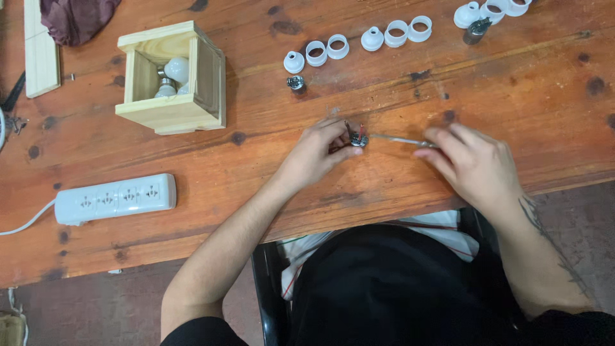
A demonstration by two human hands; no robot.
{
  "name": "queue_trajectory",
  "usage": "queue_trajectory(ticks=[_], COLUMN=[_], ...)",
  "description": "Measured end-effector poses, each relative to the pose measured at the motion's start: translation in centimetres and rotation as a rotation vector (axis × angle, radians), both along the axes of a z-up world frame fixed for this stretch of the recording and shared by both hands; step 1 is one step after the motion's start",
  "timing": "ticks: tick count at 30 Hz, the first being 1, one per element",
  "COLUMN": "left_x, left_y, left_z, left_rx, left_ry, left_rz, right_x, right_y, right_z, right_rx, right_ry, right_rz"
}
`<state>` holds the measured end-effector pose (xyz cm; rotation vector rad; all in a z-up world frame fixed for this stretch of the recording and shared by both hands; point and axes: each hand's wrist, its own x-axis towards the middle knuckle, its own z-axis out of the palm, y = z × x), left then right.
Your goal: The person assembles small light fixtures by inserting red and black wires into metal sockets and tightening them with a screwdriver. The person repeats this process for multiple sockets, placing completed units on the table.
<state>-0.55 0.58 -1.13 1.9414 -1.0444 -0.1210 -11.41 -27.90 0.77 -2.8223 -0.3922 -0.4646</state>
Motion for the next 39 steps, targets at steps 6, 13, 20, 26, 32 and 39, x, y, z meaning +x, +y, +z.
queue_trajectory(ticks=[6, 13, 20, 26, 32, 39], left_x=[-0.4, -0.9, -1.0, -1.2, -0.7, -0.3], left_y=[-0.2, -0.2, -0.4, -0.5, -0.5, -0.5], left_z=[0.2, 1.3, 1.2, 1.0, 0.9, 0.2], left_rx=[0.035, 0.018, -0.049, -0.088, 0.007, -0.065], left_ry=[0.051, 0.194, 0.301, 0.345, 0.257, 0.256], left_rz=[0.082, 0.121, 0.102, 0.144, 0.175, 0.134], right_x=[-0.2, 0.4, 0.2, 0.1, 0.4, 4.9], right_y=[1.5, 1.7, 1.6, 2.0, 1.3, 2.0], right_z=[2.4, 1.2, 0.6, 0.3, -0.4, 5.4], right_rx=[0.071, 0.116, 0.146, 0.223, 0.036, 0.218], right_ry=[-0.154, -0.118, -0.099, -0.069, -0.136, 0.920], right_rz=[0.141, 0.163, 0.162, 0.221, 0.246, -0.051])
